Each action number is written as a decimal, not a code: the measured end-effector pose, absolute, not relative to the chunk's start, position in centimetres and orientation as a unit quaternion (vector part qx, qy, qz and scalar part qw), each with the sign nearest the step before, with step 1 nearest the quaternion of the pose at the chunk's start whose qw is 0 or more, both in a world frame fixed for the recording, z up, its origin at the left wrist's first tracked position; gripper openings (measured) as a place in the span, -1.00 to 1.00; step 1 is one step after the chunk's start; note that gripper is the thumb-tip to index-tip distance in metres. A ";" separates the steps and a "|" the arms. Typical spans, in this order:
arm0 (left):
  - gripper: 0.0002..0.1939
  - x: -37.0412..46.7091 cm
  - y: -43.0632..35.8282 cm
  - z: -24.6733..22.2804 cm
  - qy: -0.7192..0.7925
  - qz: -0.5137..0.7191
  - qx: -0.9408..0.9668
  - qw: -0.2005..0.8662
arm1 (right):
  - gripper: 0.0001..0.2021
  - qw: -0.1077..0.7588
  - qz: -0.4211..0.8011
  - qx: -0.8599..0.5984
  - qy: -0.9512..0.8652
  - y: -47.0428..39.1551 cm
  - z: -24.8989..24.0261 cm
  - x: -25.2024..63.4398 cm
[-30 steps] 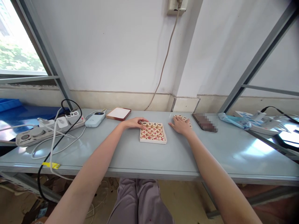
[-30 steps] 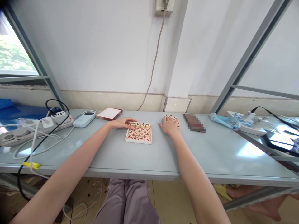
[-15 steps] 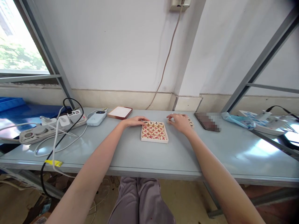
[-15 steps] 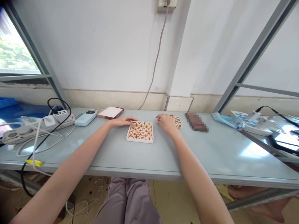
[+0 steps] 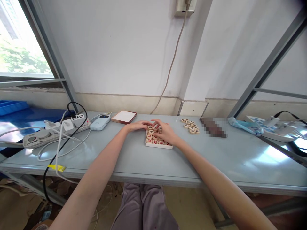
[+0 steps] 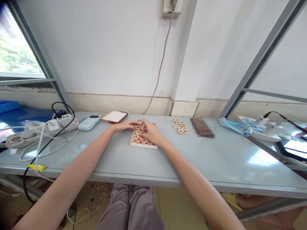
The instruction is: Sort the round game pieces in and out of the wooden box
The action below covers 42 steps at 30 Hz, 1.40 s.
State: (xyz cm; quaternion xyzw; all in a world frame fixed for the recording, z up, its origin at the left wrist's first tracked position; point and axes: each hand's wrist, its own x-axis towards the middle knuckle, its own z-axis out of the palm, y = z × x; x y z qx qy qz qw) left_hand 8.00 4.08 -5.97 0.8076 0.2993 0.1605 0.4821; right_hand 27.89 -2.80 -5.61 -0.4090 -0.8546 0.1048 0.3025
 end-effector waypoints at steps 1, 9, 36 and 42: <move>-0.55 8.0 4.0 -5.9 0.304 0.161 0.805 0.483 | -0.52 0.300 0.086 -0.422 -0.851 -2.8 -5.7 28.0; -0.56 8.2 3.6 -5.6 0.325 0.161 0.814 0.454 | -0.77 0.258 0.056 -0.424 -0.866 -2.8 -6.0 27.9; -0.40 8.2 3.7 -5.8 0.332 0.145 0.810 0.462 | -0.55 -0.018 -0.110 -0.720 -0.685 -0.4 -6.1 35.8; -0.39 8.2 3.7 -5.8 0.331 0.146 0.810 0.462 | -0.52 0.061 -0.097 -0.704 -0.701 -0.3 -5.6 35.9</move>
